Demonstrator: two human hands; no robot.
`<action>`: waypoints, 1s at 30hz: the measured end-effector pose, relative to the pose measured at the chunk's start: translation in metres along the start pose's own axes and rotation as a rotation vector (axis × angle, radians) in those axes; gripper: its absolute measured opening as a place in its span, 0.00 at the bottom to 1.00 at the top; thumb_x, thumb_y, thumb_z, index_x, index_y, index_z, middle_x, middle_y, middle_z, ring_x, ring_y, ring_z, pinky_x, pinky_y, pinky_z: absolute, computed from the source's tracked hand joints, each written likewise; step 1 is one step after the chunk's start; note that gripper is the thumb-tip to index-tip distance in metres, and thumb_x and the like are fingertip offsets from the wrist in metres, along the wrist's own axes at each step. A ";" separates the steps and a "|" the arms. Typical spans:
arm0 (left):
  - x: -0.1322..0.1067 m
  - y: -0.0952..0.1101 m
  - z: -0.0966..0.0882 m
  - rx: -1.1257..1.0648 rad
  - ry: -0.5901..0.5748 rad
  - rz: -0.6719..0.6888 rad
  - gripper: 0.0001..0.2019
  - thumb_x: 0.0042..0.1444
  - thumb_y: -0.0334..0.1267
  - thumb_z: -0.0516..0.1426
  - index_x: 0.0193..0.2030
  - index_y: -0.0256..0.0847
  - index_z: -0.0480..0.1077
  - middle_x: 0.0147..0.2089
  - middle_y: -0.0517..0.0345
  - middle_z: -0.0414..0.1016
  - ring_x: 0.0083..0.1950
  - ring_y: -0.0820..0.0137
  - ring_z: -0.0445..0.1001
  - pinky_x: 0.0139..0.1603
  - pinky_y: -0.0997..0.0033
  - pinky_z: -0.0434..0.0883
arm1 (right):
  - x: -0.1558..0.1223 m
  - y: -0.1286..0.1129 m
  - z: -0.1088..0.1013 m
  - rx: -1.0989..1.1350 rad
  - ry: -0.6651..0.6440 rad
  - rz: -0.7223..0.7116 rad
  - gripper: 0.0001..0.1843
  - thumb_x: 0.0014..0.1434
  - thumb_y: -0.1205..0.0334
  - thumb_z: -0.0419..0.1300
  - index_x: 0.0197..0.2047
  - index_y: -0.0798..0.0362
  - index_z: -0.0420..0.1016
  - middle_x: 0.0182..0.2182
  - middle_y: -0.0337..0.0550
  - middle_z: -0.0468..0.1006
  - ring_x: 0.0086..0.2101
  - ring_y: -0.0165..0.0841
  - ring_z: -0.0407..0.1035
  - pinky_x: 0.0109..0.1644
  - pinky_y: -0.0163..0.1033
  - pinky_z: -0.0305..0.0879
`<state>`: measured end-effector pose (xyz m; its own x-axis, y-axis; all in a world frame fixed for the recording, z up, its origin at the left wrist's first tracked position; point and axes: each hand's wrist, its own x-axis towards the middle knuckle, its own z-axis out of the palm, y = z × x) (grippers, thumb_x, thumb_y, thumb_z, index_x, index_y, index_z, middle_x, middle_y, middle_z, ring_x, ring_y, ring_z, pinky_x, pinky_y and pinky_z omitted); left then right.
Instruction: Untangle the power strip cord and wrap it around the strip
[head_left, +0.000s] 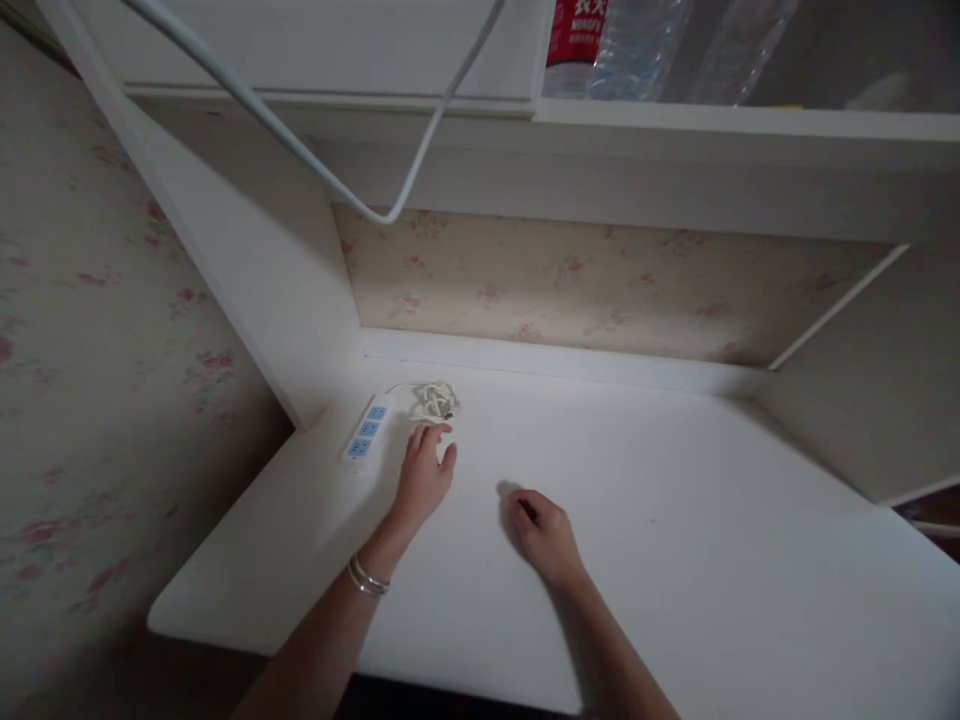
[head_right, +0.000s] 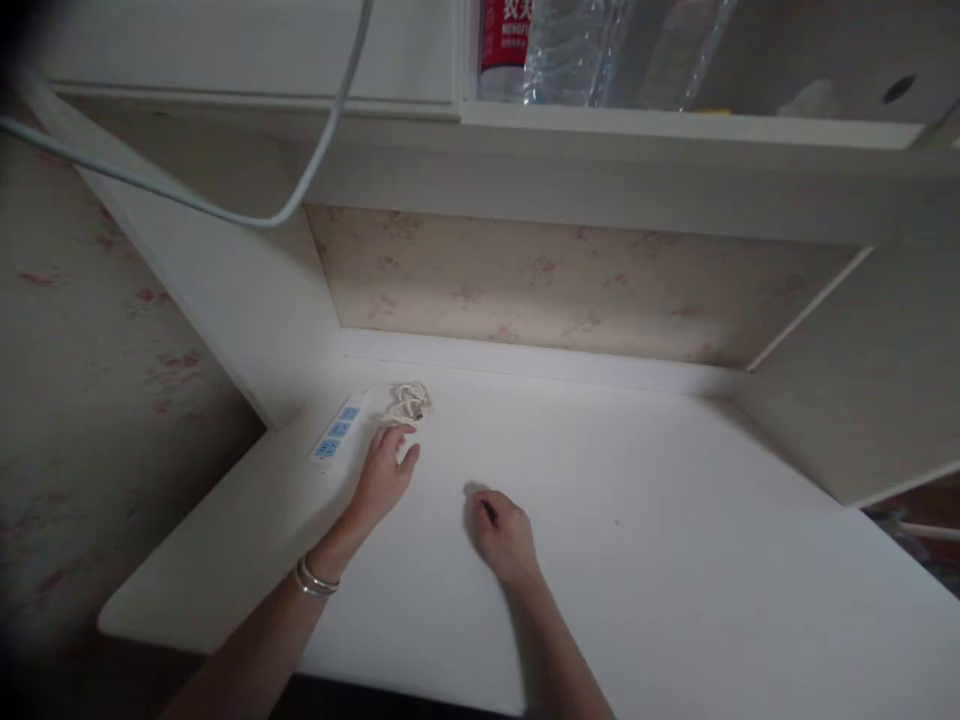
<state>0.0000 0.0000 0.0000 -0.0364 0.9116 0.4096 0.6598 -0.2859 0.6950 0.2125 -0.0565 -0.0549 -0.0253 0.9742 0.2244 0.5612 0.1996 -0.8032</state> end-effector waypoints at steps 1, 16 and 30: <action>0.007 -0.001 -0.009 0.167 0.037 0.063 0.15 0.57 0.35 0.54 0.52 0.41 0.67 0.52 0.47 0.67 0.54 0.59 0.65 0.57 0.57 0.61 | 0.000 0.000 0.000 0.006 0.005 0.003 0.13 0.59 0.59 0.51 0.39 0.50 0.76 0.36 0.42 0.79 0.36 0.35 0.72 0.43 0.40 0.67; 0.003 -0.015 -0.011 0.385 -0.206 0.217 0.13 0.58 0.28 0.54 0.48 0.45 0.70 0.49 0.54 0.74 0.49 0.66 0.72 0.48 0.69 0.68 | 0.009 0.001 0.005 0.219 0.027 0.120 0.15 0.59 0.51 0.54 0.39 0.52 0.76 0.32 0.43 0.78 0.32 0.34 0.70 0.38 0.40 0.66; -0.076 0.036 0.021 -0.079 -0.318 0.202 0.16 0.58 0.30 0.54 0.50 0.49 0.73 0.47 0.55 0.74 0.49 0.65 0.71 0.53 0.65 0.69 | 0.036 0.002 0.004 0.832 0.116 0.250 0.21 0.50 0.51 0.65 0.46 0.52 0.76 0.40 0.44 0.78 0.40 0.38 0.71 0.46 0.44 0.67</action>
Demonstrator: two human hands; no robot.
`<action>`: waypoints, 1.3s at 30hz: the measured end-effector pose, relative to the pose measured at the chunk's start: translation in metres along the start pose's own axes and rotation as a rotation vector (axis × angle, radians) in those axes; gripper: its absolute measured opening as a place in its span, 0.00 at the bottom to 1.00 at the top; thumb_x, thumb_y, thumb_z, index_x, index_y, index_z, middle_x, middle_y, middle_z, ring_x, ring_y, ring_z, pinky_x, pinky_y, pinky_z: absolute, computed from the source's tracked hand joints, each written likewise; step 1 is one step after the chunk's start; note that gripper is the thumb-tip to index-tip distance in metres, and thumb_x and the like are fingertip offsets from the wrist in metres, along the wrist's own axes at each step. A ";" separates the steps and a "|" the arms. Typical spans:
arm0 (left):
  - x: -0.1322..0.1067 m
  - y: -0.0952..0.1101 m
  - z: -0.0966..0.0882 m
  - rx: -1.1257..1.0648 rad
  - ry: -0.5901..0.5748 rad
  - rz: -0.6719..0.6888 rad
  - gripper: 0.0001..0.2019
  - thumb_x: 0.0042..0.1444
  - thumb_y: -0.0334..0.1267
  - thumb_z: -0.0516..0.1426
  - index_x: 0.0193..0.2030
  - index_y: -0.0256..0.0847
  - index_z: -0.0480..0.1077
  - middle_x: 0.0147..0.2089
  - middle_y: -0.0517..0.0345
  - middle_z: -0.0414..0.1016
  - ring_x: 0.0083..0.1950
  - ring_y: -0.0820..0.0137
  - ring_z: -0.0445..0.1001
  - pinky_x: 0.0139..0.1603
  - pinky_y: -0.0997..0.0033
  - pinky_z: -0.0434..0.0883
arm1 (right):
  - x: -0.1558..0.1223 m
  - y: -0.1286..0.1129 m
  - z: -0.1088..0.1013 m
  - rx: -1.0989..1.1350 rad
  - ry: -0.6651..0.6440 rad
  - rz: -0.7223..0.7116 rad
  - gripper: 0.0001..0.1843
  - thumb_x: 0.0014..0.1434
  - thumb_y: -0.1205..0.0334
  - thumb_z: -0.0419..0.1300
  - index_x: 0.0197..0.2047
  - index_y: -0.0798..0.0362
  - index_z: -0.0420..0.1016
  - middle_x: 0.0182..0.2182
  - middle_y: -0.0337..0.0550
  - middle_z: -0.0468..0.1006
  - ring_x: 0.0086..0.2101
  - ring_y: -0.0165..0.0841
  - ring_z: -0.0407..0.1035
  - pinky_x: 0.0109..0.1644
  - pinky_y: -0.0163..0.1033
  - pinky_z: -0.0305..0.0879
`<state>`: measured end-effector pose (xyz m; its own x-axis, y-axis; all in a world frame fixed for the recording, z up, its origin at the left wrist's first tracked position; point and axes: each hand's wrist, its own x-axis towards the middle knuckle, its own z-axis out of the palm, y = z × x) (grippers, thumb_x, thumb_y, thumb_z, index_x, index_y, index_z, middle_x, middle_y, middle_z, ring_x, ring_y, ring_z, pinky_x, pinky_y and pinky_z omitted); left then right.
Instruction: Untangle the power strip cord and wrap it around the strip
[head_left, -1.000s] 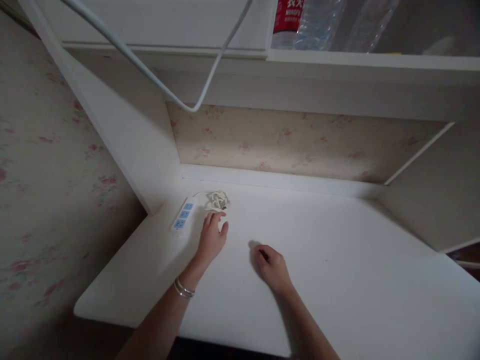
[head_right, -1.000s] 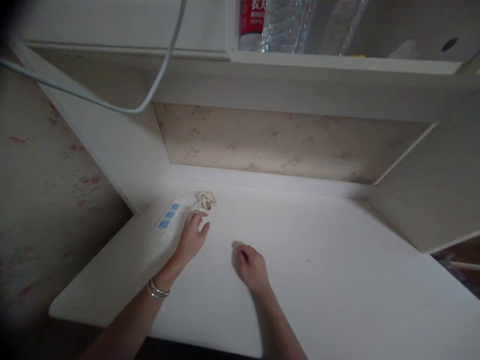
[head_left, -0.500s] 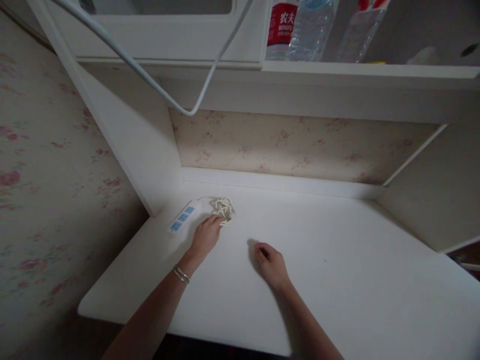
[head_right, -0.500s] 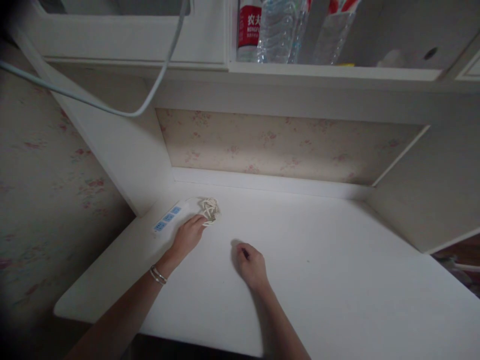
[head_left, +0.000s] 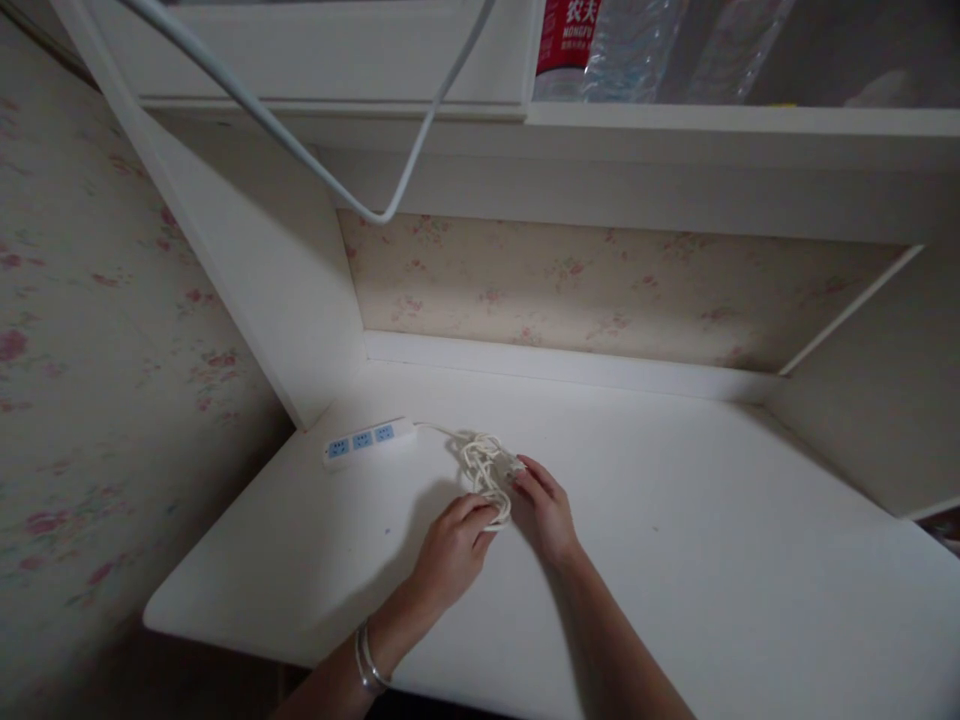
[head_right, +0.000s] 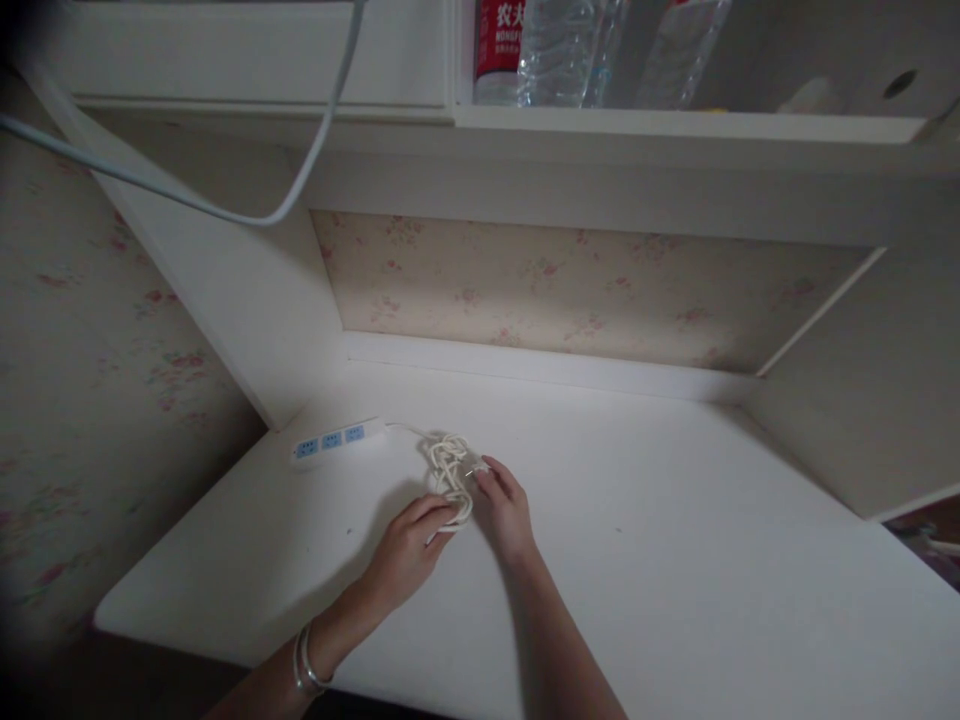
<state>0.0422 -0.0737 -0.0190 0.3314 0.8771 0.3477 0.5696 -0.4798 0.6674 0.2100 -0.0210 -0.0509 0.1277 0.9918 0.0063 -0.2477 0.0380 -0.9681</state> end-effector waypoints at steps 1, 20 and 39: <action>-0.003 0.003 0.002 -0.003 -0.017 -0.004 0.16 0.58 0.30 0.53 0.51 0.49 0.73 0.48 0.54 0.74 0.50 0.65 0.71 0.54 0.65 0.69 | 0.002 -0.002 -0.001 0.062 0.035 0.007 0.20 0.51 0.51 0.65 0.45 0.52 0.76 0.40 0.45 0.78 0.39 0.37 0.71 0.45 0.43 0.67; 0.065 -0.043 0.005 -0.050 0.194 -0.184 0.16 0.63 0.40 0.47 0.38 0.40 0.75 0.40 0.52 0.78 0.45 0.65 0.73 0.51 0.65 0.66 | 0.005 -0.021 -0.016 0.256 -0.172 0.059 0.15 0.54 0.51 0.61 0.40 0.51 0.79 0.28 0.41 0.74 0.26 0.31 0.63 0.34 0.39 0.62; 0.056 -0.041 0.007 -0.573 0.081 -0.341 0.19 0.59 0.51 0.50 0.36 0.36 0.71 0.33 0.55 0.76 0.36 0.67 0.72 0.37 0.71 0.67 | -0.011 -0.012 -0.004 0.022 -0.323 -0.021 0.21 0.52 0.51 0.66 0.49 0.46 0.77 0.49 0.46 0.73 0.49 0.39 0.66 0.55 0.46 0.61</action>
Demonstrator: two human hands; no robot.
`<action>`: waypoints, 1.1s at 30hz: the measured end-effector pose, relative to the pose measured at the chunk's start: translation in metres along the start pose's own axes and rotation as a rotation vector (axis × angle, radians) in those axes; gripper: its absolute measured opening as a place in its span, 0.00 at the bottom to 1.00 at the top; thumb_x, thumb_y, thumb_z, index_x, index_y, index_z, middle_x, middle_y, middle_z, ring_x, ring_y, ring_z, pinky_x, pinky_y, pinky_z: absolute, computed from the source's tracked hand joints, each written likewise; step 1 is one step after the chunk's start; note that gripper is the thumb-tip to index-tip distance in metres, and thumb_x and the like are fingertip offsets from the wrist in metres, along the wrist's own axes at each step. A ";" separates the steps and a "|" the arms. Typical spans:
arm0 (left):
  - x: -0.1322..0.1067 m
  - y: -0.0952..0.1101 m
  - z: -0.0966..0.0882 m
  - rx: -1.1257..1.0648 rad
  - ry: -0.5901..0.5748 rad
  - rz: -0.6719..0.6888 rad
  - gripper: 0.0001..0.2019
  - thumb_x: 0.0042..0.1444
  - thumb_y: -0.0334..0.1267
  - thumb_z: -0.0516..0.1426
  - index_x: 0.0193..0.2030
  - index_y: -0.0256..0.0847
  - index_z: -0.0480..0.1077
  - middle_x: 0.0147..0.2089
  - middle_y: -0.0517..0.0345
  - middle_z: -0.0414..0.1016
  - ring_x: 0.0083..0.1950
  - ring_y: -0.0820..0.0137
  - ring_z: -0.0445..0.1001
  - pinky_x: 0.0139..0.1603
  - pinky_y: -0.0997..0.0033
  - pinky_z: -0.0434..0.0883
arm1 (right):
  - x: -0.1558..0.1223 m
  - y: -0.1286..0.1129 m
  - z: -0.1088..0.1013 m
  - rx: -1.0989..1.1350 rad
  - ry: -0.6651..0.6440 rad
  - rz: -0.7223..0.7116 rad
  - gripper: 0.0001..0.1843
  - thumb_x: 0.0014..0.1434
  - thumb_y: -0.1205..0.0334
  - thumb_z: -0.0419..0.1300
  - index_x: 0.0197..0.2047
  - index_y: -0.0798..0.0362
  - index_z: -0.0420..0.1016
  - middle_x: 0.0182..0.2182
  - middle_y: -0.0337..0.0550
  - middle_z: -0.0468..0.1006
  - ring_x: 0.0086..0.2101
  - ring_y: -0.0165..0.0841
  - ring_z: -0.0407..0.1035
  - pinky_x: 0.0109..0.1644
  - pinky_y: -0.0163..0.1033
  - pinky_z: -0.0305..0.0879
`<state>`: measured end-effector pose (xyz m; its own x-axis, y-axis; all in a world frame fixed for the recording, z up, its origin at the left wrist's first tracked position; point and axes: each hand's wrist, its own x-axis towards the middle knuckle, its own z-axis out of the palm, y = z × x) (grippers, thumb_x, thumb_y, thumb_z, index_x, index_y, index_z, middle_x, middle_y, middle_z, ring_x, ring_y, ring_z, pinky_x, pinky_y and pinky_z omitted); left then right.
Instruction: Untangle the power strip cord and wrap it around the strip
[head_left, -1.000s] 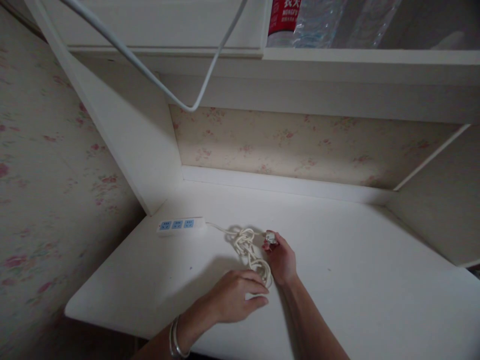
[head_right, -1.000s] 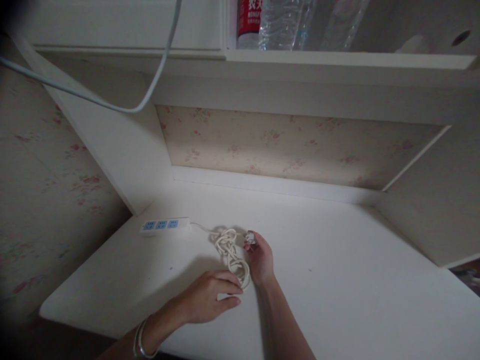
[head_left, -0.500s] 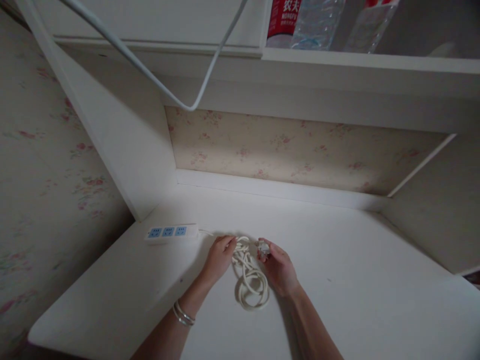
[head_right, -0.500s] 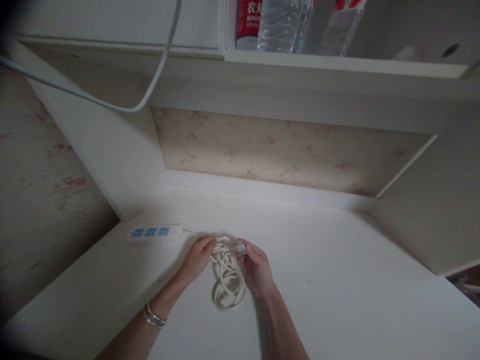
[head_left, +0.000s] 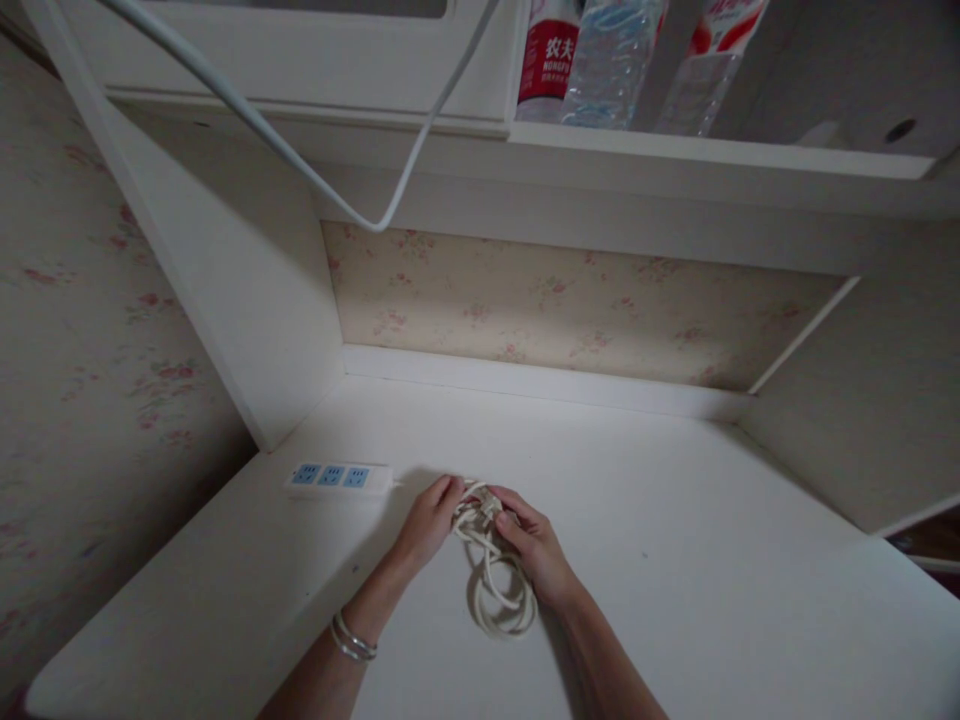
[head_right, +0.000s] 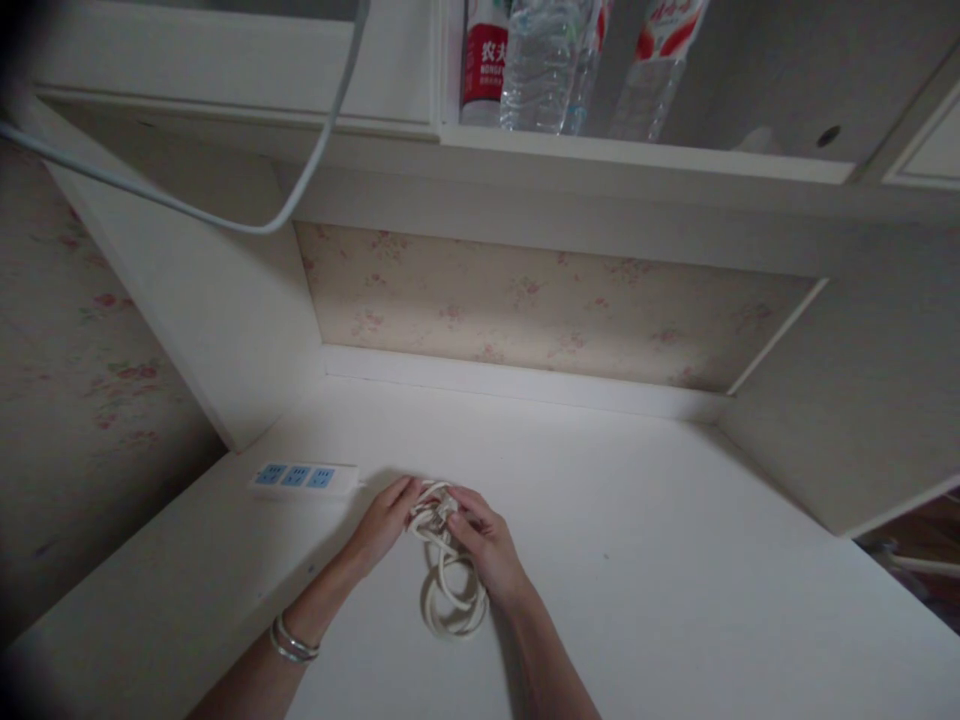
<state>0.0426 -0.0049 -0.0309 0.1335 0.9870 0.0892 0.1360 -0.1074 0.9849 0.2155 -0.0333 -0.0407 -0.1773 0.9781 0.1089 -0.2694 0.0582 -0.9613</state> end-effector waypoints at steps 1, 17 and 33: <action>0.000 -0.002 0.000 0.006 0.014 -0.012 0.21 0.60 0.53 0.49 0.34 0.36 0.71 0.33 0.55 0.76 0.35 0.66 0.73 0.37 0.71 0.67 | 0.000 0.000 0.000 0.052 -0.020 0.044 0.22 0.52 0.52 0.66 0.51 0.47 0.76 0.47 0.46 0.75 0.46 0.38 0.68 0.53 0.46 0.62; -0.003 0.001 0.001 0.362 0.211 0.074 0.17 0.61 0.49 0.49 0.32 0.40 0.71 0.27 0.58 0.74 0.30 0.68 0.71 0.30 0.73 0.61 | 0.000 -0.005 0.007 0.116 -0.062 0.069 0.20 0.48 0.61 0.70 0.46 0.48 0.76 0.25 0.33 0.64 0.27 0.25 0.57 0.31 0.32 0.54; -0.002 -0.006 0.010 0.303 0.285 -0.079 0.16 0.63 0.49 0.44 0.36 0.43 0.66 0.32 0.55 0.77 0.33 0.65 0.75 0.32 0.70 0.64 | 0.004 -0.002 0.014 -0.238 0.091 -0.094 0.11 0.54 0.53 0.64 0.35 0.51 0.75 0.27 0.35 0.61 0.26 0.26 0.55 0.28 0.33 0.53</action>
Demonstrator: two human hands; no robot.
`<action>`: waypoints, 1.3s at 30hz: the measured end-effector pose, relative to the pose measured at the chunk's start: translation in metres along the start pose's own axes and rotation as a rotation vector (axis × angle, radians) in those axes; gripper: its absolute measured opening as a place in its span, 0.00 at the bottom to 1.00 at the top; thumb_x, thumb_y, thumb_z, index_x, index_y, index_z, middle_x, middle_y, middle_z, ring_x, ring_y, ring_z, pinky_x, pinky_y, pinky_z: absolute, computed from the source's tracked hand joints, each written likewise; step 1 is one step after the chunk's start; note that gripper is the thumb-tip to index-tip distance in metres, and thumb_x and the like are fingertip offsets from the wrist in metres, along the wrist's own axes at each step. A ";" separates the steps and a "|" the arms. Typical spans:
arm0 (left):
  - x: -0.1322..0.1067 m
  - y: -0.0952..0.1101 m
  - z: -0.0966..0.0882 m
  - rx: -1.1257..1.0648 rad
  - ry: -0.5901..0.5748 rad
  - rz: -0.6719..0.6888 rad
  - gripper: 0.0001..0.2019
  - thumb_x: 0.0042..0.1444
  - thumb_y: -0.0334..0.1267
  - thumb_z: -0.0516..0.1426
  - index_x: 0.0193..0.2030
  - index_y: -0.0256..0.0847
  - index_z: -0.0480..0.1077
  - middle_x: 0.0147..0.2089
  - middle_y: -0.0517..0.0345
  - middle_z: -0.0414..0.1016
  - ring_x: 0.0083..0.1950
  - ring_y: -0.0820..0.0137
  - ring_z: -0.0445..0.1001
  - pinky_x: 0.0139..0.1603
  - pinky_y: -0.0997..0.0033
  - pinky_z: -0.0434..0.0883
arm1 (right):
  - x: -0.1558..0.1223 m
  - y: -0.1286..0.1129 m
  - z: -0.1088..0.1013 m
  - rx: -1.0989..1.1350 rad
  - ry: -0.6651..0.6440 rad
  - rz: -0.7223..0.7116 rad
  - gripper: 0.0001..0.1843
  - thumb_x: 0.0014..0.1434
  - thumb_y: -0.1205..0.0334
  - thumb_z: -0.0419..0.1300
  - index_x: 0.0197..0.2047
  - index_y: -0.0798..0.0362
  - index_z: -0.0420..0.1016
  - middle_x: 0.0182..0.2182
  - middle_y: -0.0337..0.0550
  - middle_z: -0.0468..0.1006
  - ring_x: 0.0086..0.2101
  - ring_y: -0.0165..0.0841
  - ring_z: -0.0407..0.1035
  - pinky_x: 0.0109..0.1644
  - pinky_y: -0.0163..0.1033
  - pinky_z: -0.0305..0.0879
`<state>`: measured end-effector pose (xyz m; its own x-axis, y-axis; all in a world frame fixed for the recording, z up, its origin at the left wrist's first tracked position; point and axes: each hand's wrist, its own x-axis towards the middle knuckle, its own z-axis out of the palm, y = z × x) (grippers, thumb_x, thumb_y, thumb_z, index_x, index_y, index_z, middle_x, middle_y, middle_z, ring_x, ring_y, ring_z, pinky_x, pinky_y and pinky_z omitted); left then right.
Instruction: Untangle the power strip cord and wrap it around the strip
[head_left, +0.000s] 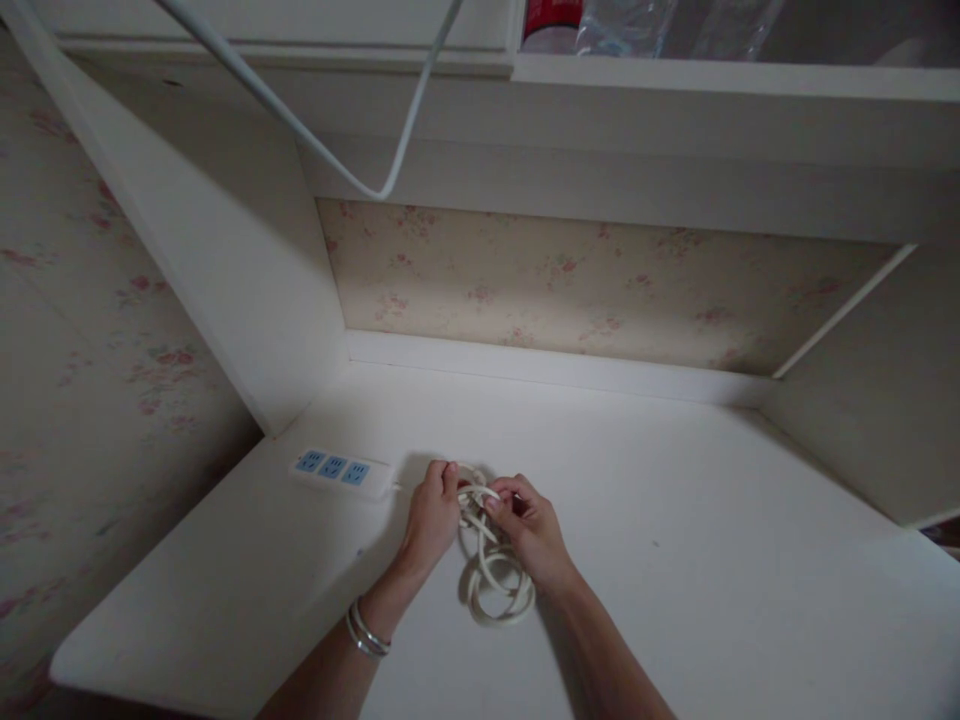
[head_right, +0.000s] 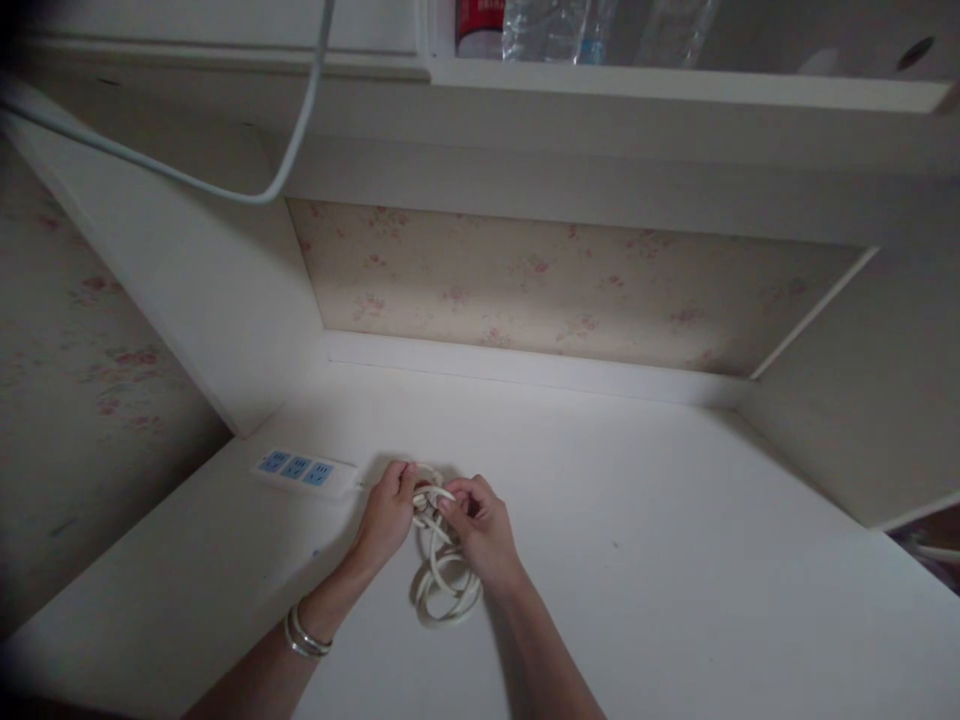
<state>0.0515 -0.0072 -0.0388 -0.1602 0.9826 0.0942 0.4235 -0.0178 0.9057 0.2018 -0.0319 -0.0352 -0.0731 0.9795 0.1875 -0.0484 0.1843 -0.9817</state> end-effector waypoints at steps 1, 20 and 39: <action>0.000 0.000 0.001 -0.013 0.010 -0.010 0.16 0.63 0.50 0.44 0.37 0.43 0.66 0.32 0.54 0.77 0.33 0.65 0.75 0.33 0.70 0.65 | -0.001 0.000 0.000 -0.040 0.013 -0.010 0.12 0.55 0.52 0.63 0.36 0.51 0.74 0.27 0.35 0.61 0.26 0.27 0.55 0.28 0.33 0.53; -0.012 0.014 0.004 -0.306 -0.035 0.152 0.16 0.60 0.48 0.52 0.42 0.37 0.71 0.41 0.51 0.77 0.42 0.66 0.74 0.44 0.68 0.69 | 0.001 0.000 -0.007 -0.361 0.279 0.042 0.16 0.62 0.45 0.51 0.39 0.50 0.66 0.19 0.35 0.68 0.19 0.30 0.59 0.22 0.34 0.53; -0.005 0.014 -0.008 -0.527 -0.077 0.035 0.13 0.56 0.47 0.56 0.34 0.37 0.68 0.33 0.62 0.65 0.30 0.76 0.64 0.31 0.77 0.64 | 0.007 0.006 -0.006 0.263 0.318 0.286 0.20 0.49 0.48 0.66 0.38 0.50 0.67 0.20 0.31 0.66 0.18 0.25 0.58 0.21 0.32 0.56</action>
<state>0.0517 -0.0139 -0.0232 -0.0793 0.9901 0.1158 -0.0815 -0.1222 0.9891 0.2071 -0.0237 -0.0404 0.1851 0.9715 -0.1478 -0.3233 -0.0819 -0.9428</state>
